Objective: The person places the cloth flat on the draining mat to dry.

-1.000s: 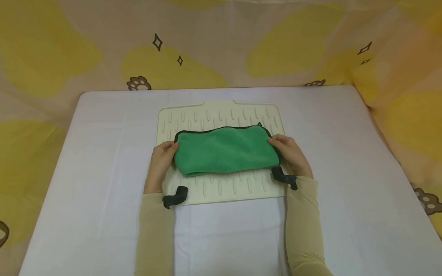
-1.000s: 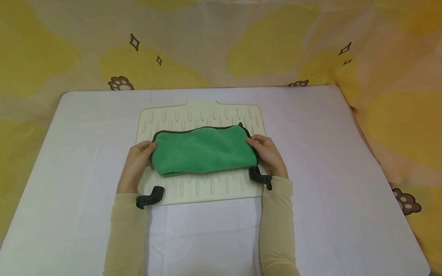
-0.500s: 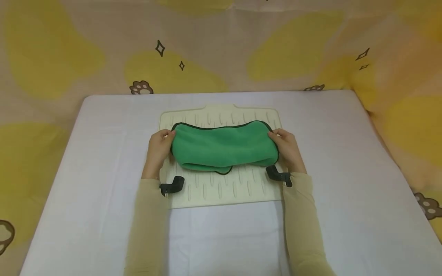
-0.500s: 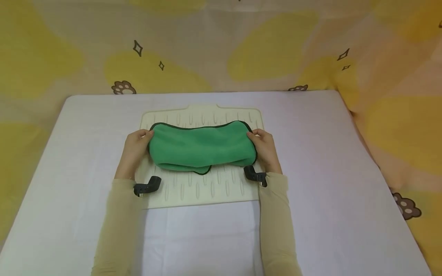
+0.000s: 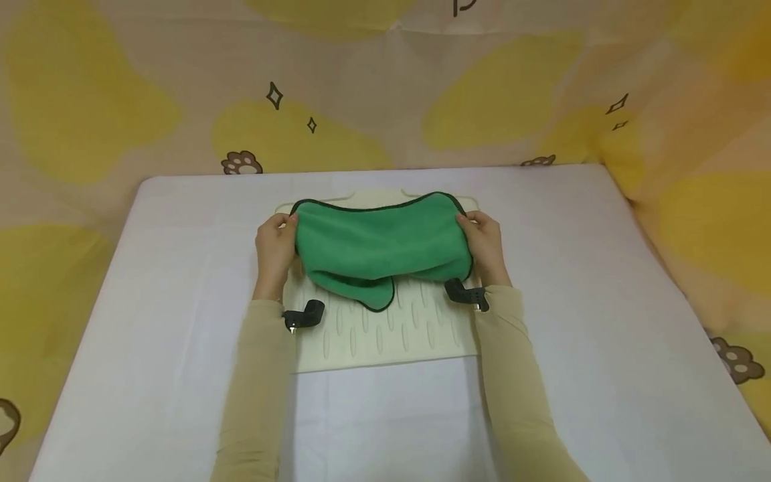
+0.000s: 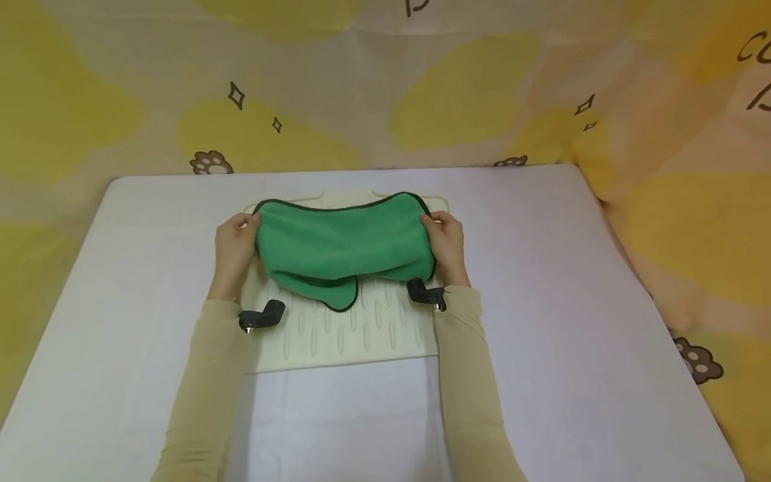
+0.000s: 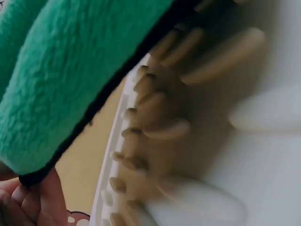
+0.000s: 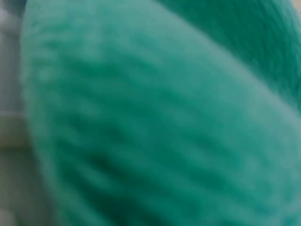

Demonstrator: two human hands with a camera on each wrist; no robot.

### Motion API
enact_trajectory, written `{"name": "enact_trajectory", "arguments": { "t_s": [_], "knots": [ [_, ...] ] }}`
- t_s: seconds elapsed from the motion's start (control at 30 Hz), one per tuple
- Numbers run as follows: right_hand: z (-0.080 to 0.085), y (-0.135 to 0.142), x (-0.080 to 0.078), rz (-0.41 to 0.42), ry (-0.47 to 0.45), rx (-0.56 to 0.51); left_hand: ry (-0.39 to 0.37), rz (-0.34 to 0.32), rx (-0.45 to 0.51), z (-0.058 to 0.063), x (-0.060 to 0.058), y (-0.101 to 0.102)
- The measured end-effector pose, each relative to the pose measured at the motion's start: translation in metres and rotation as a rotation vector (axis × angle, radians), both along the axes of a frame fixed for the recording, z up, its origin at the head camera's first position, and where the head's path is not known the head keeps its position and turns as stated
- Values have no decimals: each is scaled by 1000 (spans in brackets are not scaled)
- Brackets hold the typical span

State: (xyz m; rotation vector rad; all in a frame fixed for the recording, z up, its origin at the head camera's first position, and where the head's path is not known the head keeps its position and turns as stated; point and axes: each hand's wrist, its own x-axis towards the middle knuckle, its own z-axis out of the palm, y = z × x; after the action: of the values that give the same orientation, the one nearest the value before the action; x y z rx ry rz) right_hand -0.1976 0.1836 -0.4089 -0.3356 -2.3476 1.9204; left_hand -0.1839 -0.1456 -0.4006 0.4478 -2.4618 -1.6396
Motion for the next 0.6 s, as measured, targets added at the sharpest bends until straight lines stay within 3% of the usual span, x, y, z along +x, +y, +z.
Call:
{"name": "enact_trajectory", "arguments": {
  "t_s": [0.1,0.3,0.43,0.6],
  "knots": [
    [-3,-2,-5,-34,-1,87,-38,-5,-13,-1,-3,0],
    [-13,1,-4,19,-111,335,-293,-227,-49,-4,2,0],
    [-11,6,5,61,-145,316,-312,-239,27,-2,14,-5],
    [-8,16,27,148,-161,217,-297,-238,170,-1,37,-9]
  ]
}}
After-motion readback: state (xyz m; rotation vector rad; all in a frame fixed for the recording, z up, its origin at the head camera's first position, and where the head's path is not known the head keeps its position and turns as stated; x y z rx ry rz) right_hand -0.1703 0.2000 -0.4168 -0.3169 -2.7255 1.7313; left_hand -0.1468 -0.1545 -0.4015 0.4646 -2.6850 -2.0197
